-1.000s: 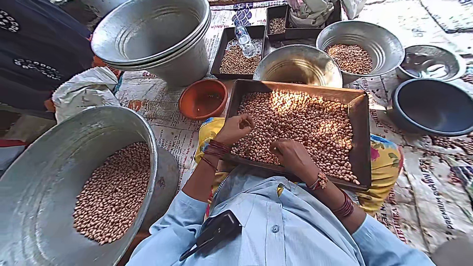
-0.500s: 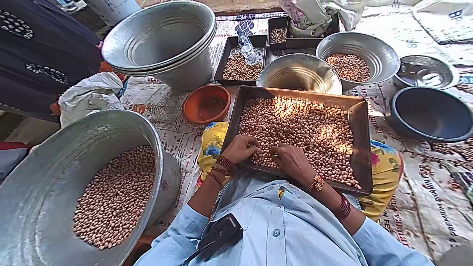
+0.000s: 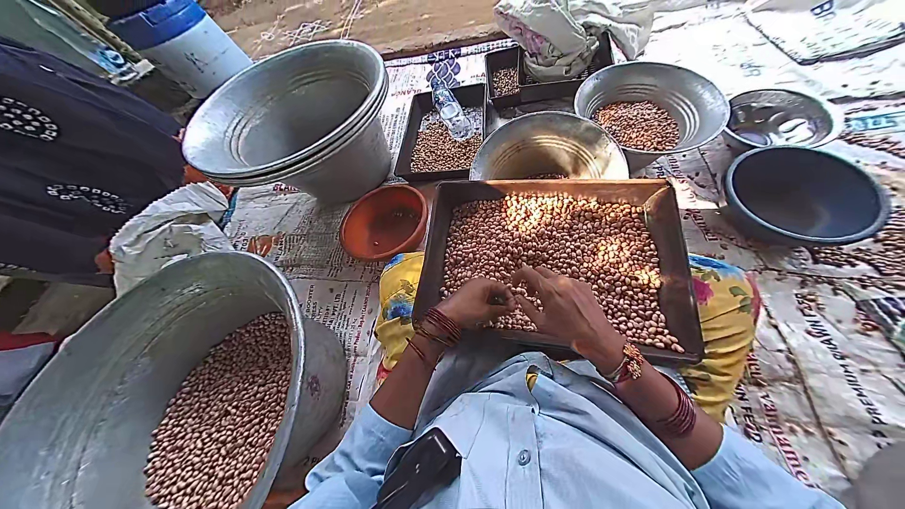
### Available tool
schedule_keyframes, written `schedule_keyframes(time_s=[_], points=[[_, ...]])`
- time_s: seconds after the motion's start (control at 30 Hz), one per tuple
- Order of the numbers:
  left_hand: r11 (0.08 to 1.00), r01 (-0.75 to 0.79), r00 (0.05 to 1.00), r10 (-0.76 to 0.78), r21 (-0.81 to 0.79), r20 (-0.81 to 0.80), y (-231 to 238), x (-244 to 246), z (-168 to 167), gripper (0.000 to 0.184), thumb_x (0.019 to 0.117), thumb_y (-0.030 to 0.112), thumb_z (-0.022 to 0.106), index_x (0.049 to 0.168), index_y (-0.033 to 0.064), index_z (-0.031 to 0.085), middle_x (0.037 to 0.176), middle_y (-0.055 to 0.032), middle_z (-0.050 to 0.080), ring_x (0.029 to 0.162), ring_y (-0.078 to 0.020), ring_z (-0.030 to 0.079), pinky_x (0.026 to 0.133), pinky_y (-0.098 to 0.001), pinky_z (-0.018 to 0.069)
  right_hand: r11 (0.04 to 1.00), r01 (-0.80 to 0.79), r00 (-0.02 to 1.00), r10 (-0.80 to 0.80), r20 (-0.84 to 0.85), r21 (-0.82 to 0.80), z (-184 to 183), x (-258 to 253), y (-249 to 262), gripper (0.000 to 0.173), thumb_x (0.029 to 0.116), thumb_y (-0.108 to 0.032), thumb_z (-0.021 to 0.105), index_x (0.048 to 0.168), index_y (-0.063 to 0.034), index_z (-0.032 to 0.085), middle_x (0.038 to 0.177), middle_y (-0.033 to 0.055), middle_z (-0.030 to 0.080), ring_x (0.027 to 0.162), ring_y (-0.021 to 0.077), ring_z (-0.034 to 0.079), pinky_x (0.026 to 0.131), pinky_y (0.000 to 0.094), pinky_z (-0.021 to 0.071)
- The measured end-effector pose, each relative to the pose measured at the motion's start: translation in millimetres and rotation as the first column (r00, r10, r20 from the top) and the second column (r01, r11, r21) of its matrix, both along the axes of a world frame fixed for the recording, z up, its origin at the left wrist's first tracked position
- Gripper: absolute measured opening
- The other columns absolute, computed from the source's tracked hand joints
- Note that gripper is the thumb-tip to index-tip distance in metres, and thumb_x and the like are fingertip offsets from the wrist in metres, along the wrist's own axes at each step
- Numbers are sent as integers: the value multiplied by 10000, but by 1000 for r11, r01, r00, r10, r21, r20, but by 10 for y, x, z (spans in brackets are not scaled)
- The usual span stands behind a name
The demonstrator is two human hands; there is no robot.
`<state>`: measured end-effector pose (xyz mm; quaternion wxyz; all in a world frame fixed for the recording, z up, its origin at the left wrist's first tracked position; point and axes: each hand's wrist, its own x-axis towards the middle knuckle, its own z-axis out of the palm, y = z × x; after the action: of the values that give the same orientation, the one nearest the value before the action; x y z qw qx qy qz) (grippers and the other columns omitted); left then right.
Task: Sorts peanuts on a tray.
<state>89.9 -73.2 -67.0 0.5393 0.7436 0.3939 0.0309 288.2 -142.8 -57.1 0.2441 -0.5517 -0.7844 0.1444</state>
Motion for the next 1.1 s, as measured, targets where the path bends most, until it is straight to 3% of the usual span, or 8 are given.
schedule_keyframes(time_s=[0.1,0.27,0.43,0.53,0.7,0.83,0.93,1.1], points=[[926,-209,964,250,313,-95,217,-337,249,119,960,28,634,1031,3,726,966,-96,713,807,-141,659,776,-351,559,995,103,995,-103,12,-6,-49,330,1,277,966,-230,649,1166,-50,719,959,179,735,801,381,724,669,582,562],[465,-382,748,663,799,-28,422,-782,478,268,954,94,703,1212,25,697,1246,-249,658,1221,-455,594,1020,-654,445,867,390,916,-332,226,-310,114,946,-67,405,1000,-276,666,1328,-41,637,1197,279,659,1068,483,662,866,661,506],[919,-248,893,339,306,-296,218,-544,448,348,1018,283,664,1302,84,638,1023,-129,726,863,-226,715,837,-453,582,709,587,809,-491,324,-391,168,1270,-154,438,985,-206,692,1362,-18,572,1118,319,666,1087,519,638,895,679,475],[988,-39,806,118,147,-580,136,-216,334,486,978,349,713,1350,51,618,1105,-212,714,987,-364,698,936,-580,521,635,597,801,-439,407,-491,215,1237,-166,516,972,-196,706,1418,-14,522,1123,306,673,1090,507,644,912,670,476],[985,87,806,20,151,-592,-109,455,158,703,970,388,707,1502,9,447,1294,-274,636,1247,-431,603,1069,-603,444,591,546,827,-269,494,-593,142,955,-166,696,926,-278,763,1466,8,428,1185,308,656,1138,494,641,930,635,494],[996,5,981,12,86,-194,-156,771,-37,671,994,251,676,1542,-1,382,1415,-262,569,1298,-346,587,1115,-513,439,655,443,881,-192,432,-611,33,747,-147,635,953,-239,702,1469,13,432,1159,297,664,1134,485,638,943,622,477],[976,-217,961,216,-11,173,-5,779,-3,438,1011,104,641,1424,29,516,1351,-186,594,980,-208,717,853,-375,617,757,315,947,-291,136,-572,-53,826,-136,614,965,-179,669,1509,-21,433,1168,276,662,1115,449,644,947,611,481],[568,-373,903,405,733,146,479,219,47,184,1014,45,598,1144,40,729,1154,-178,706,1027,-358,695,924,-552,549,893,290,794,-425,-435,-344,-165,1071,-141,273,970,-122,697,1240,-123,658,1094,51,735,820,139,722,733,364,614]])
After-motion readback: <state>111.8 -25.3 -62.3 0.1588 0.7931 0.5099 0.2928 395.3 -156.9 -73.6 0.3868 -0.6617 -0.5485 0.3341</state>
